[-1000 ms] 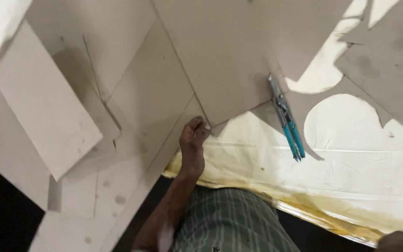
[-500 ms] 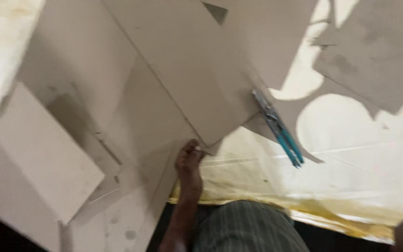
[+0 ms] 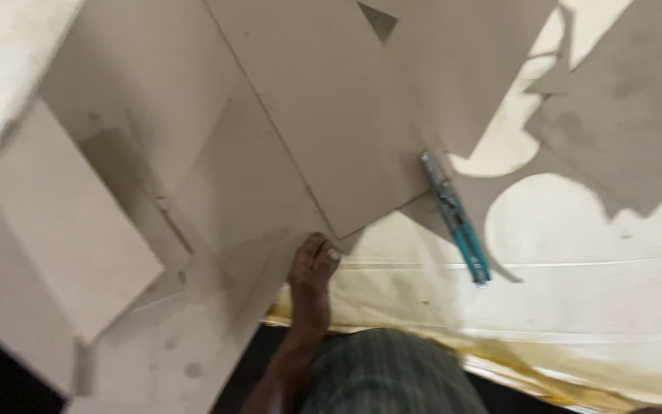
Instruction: The person uses shears to cut a large sheet of cardboard into smaller rectangular pieces. They repeatedly position the shears, cut along straight lines, and separate the cut pieces on a covered work surface.
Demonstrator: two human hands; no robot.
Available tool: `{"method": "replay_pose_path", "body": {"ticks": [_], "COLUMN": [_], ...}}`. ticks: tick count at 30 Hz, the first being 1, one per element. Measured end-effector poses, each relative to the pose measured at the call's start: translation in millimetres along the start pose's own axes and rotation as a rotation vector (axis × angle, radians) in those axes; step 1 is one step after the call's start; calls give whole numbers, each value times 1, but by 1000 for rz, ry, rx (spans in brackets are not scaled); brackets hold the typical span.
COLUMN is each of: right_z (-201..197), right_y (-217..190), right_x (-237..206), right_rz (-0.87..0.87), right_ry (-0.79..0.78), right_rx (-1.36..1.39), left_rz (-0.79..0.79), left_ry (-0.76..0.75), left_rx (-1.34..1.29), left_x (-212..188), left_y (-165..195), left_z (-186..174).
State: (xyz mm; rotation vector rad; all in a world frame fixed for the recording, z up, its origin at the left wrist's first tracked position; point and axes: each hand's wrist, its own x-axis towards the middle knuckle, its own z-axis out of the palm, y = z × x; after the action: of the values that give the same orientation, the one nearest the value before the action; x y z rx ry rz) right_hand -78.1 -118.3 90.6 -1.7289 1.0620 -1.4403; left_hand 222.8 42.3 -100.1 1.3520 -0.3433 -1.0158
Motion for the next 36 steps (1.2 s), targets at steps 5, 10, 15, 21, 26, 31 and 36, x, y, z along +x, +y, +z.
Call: {"method": "replay_pose_path", "body": {"ticks": [5,10,15,21,26,31,36], "right_z": [41,58,57,66,94,120,121], "right_y": [72,137,154,159,191,217,204], "right_x": [-63,-104,-91,-86,-47,-16,-19], "right_rz": [302,-11,153,10,-73,-337,-402], "right_ry": [-395,-566,-667,-726,-567,-439,-461], "right_rx": [-450,-937,-951,-969,-817,-774,-775], "left_rz": [-139,-165,-245,-164,-164,-66,-119], "left_ry": [25,56,100,82,126,-31,125], "left_rx": [-130,-300,-397,-66,-94,-112,-71], "left_x": [-3,19,29,45,51,46,62], "left_y": [7,5,25,50,43,13,21], "left_z": [9,19,36,58,28,32,40]}}
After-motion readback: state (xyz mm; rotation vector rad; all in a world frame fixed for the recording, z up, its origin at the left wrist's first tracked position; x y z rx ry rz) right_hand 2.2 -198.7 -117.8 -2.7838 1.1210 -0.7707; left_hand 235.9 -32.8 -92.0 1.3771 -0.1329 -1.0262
